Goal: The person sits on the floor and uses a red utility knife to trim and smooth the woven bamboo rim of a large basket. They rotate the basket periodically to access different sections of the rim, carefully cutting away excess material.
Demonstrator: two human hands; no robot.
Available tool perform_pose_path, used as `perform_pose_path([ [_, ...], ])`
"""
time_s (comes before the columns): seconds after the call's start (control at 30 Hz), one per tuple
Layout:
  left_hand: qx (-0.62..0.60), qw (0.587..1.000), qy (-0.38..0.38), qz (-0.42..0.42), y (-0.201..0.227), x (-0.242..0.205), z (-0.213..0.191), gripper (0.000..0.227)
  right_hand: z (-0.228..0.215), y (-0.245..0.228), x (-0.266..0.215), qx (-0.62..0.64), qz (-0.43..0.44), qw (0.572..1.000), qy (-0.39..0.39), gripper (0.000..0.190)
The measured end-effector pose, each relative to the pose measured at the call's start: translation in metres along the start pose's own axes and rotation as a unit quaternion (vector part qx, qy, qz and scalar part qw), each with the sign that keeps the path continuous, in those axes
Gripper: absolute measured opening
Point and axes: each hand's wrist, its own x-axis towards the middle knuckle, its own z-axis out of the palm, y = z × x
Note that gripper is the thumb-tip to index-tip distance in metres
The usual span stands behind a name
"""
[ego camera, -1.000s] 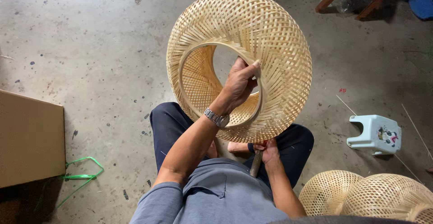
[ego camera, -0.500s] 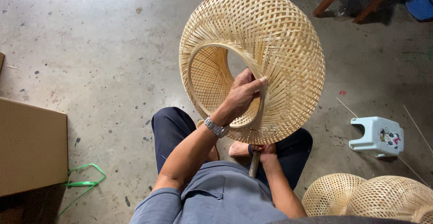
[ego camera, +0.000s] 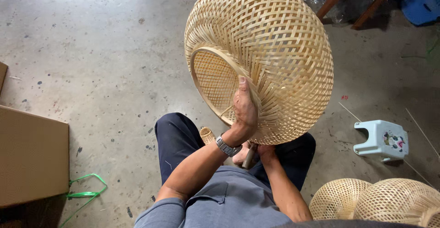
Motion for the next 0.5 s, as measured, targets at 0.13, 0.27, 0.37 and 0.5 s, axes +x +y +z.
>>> perform_pose_path([
  [0.13, -0.097, 0.994, -0.006, 0.044, 0.025, -0.003, -0.005, 0.056, 0.004, -0.011, 0.019, -0.005, -0.031, 0.999, -0.013, 0.046],
  [0.27, -0.180, 0.978, -0.105, 0.023, 0.074, 0.004, -0.027, 0.057, 0.013, -0.036, 0.036, -0.009, -0.075, 0.997, -0.037, 0.049],
  [0.37, -0.242, 0.956, -0.161, -0.023, 0.096, 0.019, -0.057, 0.057, 0.021, -0.054, 0.035, -0.011, -0.096, 0.994, -0.047, 0.051],
  [0.5, -0.293, 0.912, -0.285, -0.037, 0.101, 0.039, -0.128, 0.062, 0.039, -0.059, 0.027, -0.017, -0.091, 0.994, -0.059, 0.055],
])
